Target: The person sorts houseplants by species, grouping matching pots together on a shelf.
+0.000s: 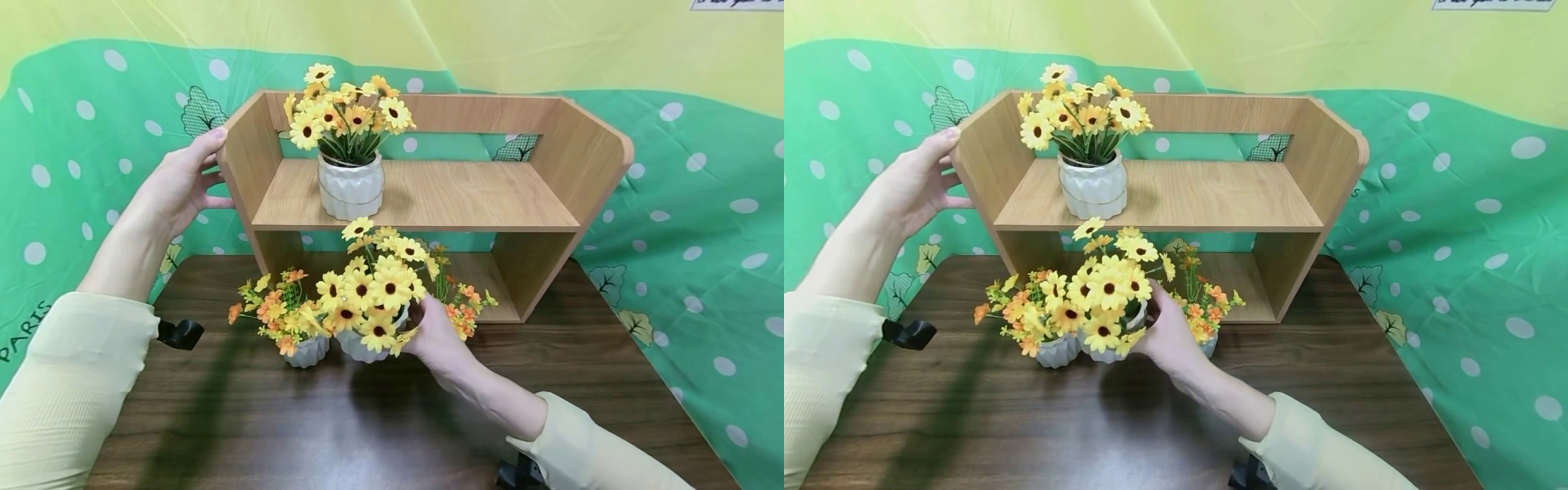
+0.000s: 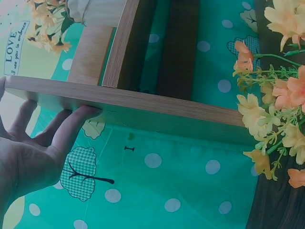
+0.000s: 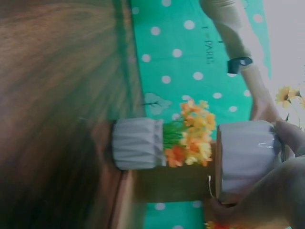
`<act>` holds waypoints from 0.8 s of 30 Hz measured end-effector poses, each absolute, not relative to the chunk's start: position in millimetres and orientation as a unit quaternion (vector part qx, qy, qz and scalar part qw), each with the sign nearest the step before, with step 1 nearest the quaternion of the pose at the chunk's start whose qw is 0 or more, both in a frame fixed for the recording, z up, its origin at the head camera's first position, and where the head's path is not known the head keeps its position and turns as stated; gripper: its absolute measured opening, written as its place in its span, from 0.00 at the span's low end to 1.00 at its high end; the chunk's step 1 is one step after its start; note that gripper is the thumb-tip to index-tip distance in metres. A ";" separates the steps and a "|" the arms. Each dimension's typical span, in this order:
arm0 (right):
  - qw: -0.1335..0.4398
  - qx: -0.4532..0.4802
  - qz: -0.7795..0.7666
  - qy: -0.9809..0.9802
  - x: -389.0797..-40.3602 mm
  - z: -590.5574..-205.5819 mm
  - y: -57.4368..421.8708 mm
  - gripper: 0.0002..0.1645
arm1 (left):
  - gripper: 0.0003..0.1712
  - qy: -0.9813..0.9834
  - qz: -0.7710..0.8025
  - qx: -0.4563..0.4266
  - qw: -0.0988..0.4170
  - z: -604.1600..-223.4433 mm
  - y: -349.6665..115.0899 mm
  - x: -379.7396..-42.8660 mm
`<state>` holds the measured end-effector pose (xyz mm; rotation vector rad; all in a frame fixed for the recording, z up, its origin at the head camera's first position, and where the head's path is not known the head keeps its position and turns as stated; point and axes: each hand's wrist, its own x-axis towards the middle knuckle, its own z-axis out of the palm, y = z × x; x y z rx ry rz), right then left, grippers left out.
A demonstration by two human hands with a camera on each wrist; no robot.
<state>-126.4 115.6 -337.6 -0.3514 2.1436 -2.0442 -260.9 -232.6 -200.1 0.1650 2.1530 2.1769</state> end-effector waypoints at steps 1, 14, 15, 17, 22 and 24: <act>0.079 -0.118 -0.682 0.717 -126.2 -333.8 117.2 0.44 | 0.37 0.702 0.709 0.054 0.038 -200.1 -232.6 -260.8; 0.075 -0.144 -0.671 0.723 -125.1 -297.7 143.4 0.44 | 0.37 0.702 0.709 0.056 0.041 -200.1 -232.9 -260.9; 0.072 -0.149 -0.671 0.722 -125.6 -295.7 145.9 0.44 | 0.37 0.703 0.708 0.057 0.042 -200.0 -232.8 -260.7; 0.062 -0.161 -0.673 0.719 -127.0 -291.3 151.2 0.45 | 0.38 0.705 0.706 0.057 0.042 -199.8 -232.7 -260.8; 0.042 -0.164 -0.678 0.715 -129.6 -275.3 163.7 0.45 | 0.38 0.708 0.703 0.062 0.043 -199.4 -233.6 -260.0; 0.041 -0.160 -0.680 0.714 -130.6 -267.6 168.6 0.45 | 0.38 0.707 0.703 0.064 0.043 -199.1 -234.1 -259.6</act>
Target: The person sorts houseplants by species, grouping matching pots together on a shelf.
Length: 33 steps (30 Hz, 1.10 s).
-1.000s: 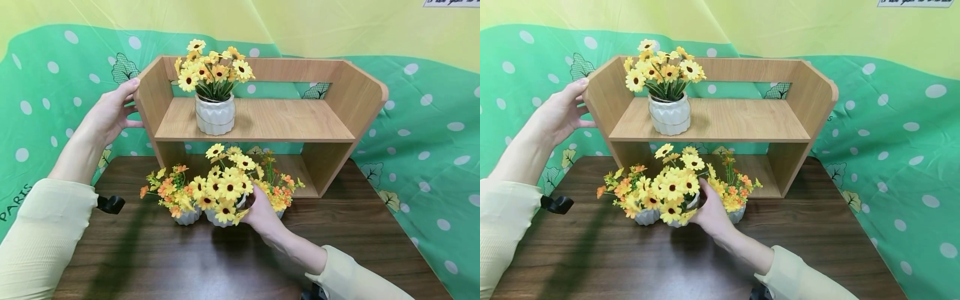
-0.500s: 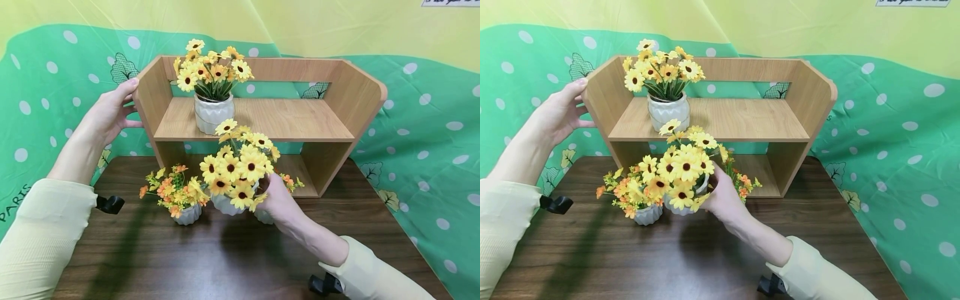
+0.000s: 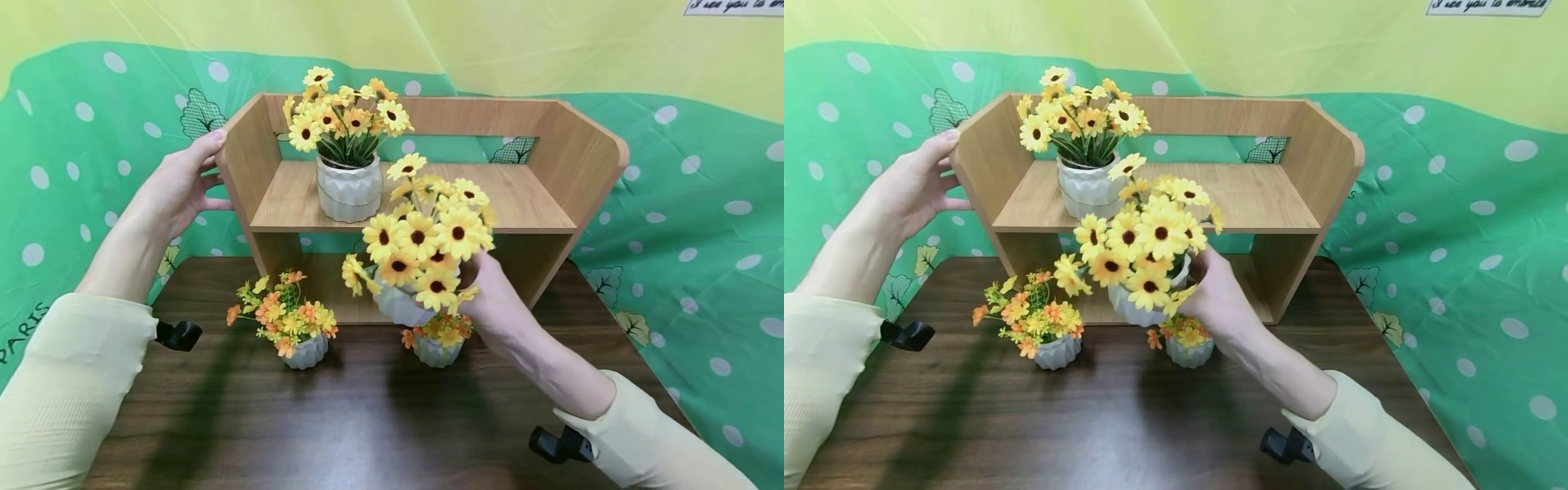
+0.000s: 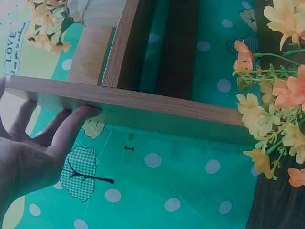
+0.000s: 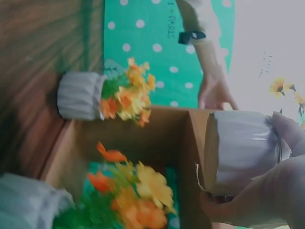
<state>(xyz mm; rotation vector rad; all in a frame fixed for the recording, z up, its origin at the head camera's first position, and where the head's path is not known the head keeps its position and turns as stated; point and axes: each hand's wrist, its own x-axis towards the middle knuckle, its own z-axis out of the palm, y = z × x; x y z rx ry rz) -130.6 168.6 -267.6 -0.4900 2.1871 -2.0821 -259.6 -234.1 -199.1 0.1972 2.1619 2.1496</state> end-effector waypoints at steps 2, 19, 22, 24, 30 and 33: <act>0.039 -0.156 -0.682 0.714 -131.7 -260.5 173.9 0.46 | 0.38 0.707 0.703 0.065 0.043 -199.8 -233.8 -260.3; -0.008 -0.146 -0.689 0.710 -155.2 -219.4 214.1 0.47 | 0.39 0.706 0.704 0.067 0.041 -199.9 -233.1 -259.8; -0.021 -0.146 -0.686 0.712 -163.2 -215.2 219.3 0.49 | 0.39 0.705 0.704 0.068 0.041 -199.7 -233.3 -259.6; -0.024 -0.134 -0.683 0.717 -167.9 -212.4 222.5 0.49 | 0.39 0.706 0.704 0.069 0.041 -199.7 -233.5 -259.5; -0.026 -0.113 -0.674 0.730 -182.6 -206.2 232.0 0.48 | 0.39 0.705 0.704 0.070 0.041 -199.5 -234.2 -259.6; -0.025 -0.104 -0.672 0.732 -190.5 -205.4 236.5 0.47 | 0.38 0.705 0.704 0.070 0.042 -199.5 -234.3 -259.4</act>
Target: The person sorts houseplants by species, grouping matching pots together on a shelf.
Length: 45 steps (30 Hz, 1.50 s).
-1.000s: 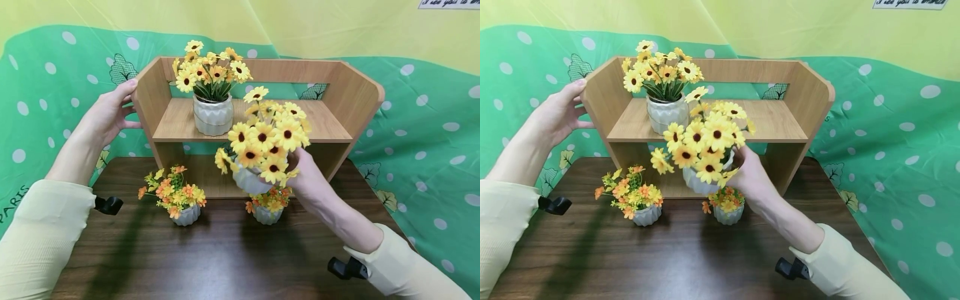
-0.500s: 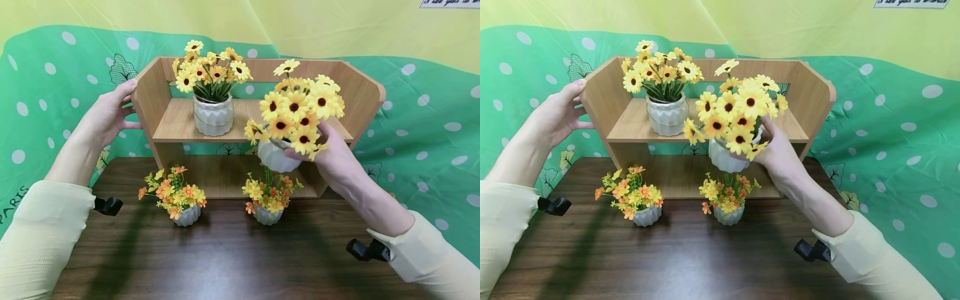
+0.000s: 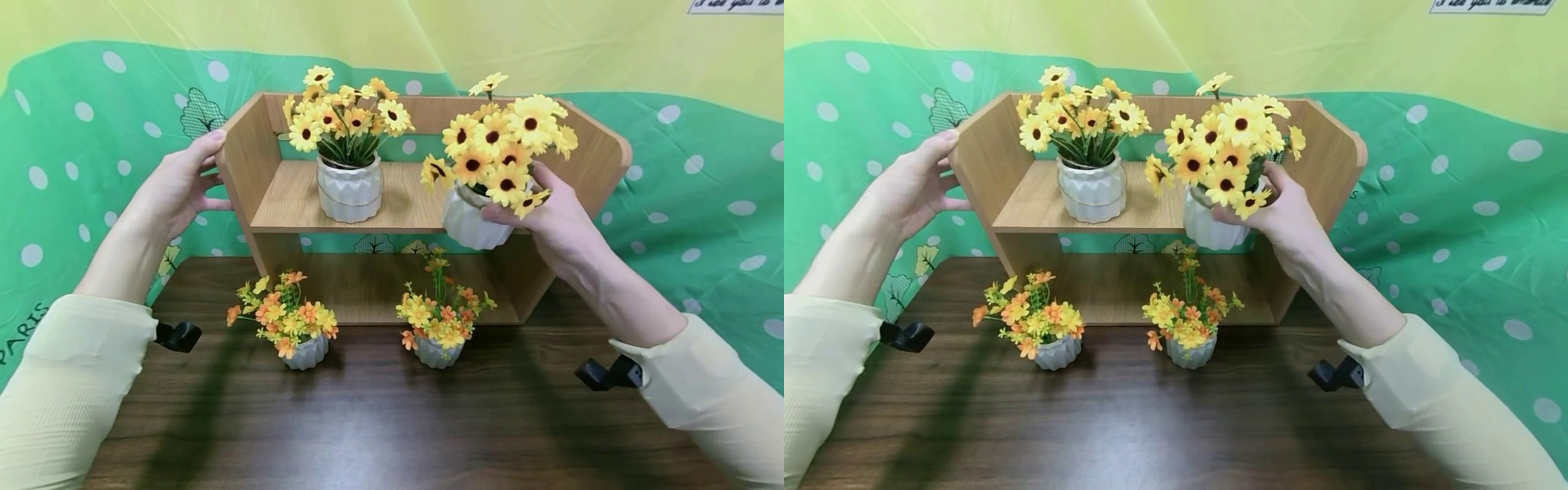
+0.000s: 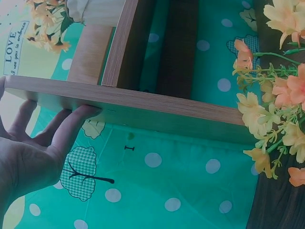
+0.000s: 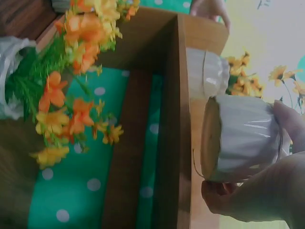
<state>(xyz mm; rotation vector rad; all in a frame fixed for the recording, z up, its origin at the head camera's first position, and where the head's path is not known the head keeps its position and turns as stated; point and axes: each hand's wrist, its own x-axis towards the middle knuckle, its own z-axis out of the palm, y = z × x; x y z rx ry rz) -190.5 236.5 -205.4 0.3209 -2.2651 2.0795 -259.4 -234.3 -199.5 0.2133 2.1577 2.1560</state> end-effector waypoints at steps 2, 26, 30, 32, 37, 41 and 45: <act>0.023 0.100 0.673 -0.733 -196.4 -205.0 238.9 0.46 | 0.38 0.705 0.704 0.069 0.042 -200.0 -234.4 -259.5; -0.040 0.122 0.699 -0.704 -244.4 -203.9 251.4 0.45 | 0.38 0.703 0.707 0.067 0.040 -200.7 -234.3 -260.2; -0.034 0.124 0.705 -0.697 -249.5 -205.7 251.4 0.42 | 0.37 0.701 0.709 0.065 0.040 -200.7 -233.8 -260.5; -0.035 0.121 0.710 -0.693 -251.6 -206.0 251.9 0.41 | 0.37 0.701 0.709 0.065 0.039 -200.7 -234.0 -260.4; -0.048 0.108 0.716 -0.689 -253.9 -205.2 254.4 0.43 | 0.36 0.702 0.708 0.066 0.038 -200.4 -234.2 -260.9; -0.054 0.099 0.714 -0.691 -254.4 -205.0 255.3 0.43 | 0.36 0.703 0.707 0.067 0.038 -200.2 -234.0 -261.2; -0.054 0.096 0.712 -0.693 -255.0 -206.4 255.5 0.43 | 0.37 0.704 0.706 0.067 0.038 -200.6 -234.6 -261.6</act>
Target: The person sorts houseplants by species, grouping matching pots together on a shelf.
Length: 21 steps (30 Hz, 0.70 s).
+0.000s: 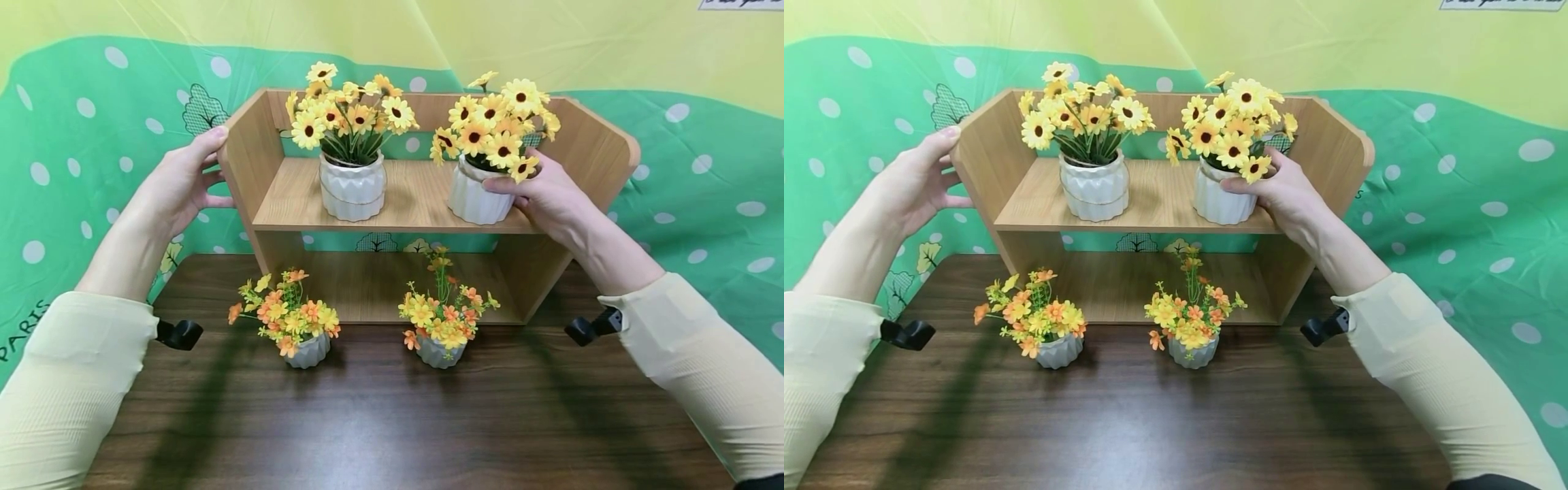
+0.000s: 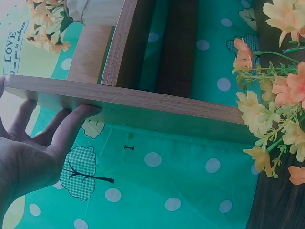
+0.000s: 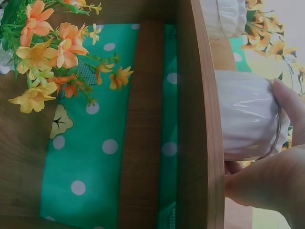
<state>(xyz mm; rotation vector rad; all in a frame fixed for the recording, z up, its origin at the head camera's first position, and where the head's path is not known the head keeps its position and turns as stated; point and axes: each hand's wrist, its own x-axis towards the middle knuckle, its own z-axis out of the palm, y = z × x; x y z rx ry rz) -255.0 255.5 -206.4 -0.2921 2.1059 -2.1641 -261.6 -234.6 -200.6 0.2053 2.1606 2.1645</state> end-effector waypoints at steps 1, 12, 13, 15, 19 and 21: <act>0.053 -0.097 -0.711 0.694 -255.1 -206.6 255.5 0.43 | 0.37 0.704 0.706 0.067 0.039 -200.6 -234.7 -261.6; 0.050 -0.102 -0.703 0.703 -256.0 -209.5 256.1 0.44 | 0.37 0.704 0.706 0.058 0.038 -199.8 -234.2 -259.8; 0.049 -0.103 -0.701 0.704 -255.9 -209.7 256.2 0.44 | 0.37 0.704 0.707 0.058 0.038 -199.6 -234.1 -259.7; 0.047 -0.103 -0.698 0.707 -255.5 -210.0 256.5 0.43 | 0.37 0.704 0.707 0.059 0.038 -199.5 -233.9 -259.7; 0.049 -0.106 -0.698 0.706 -255.6 -210.1 257.1 0.44 | 0.37 0.701 0.709 0.058 0.039 -199.1 -233.4 -259.8; 0.052 -0.107 -0.699 0.705 -255.6 -210.0 257.5 0.44 | 0.37 0.700 0.711 0.059 0.041 -199.0 -233.4 -260.4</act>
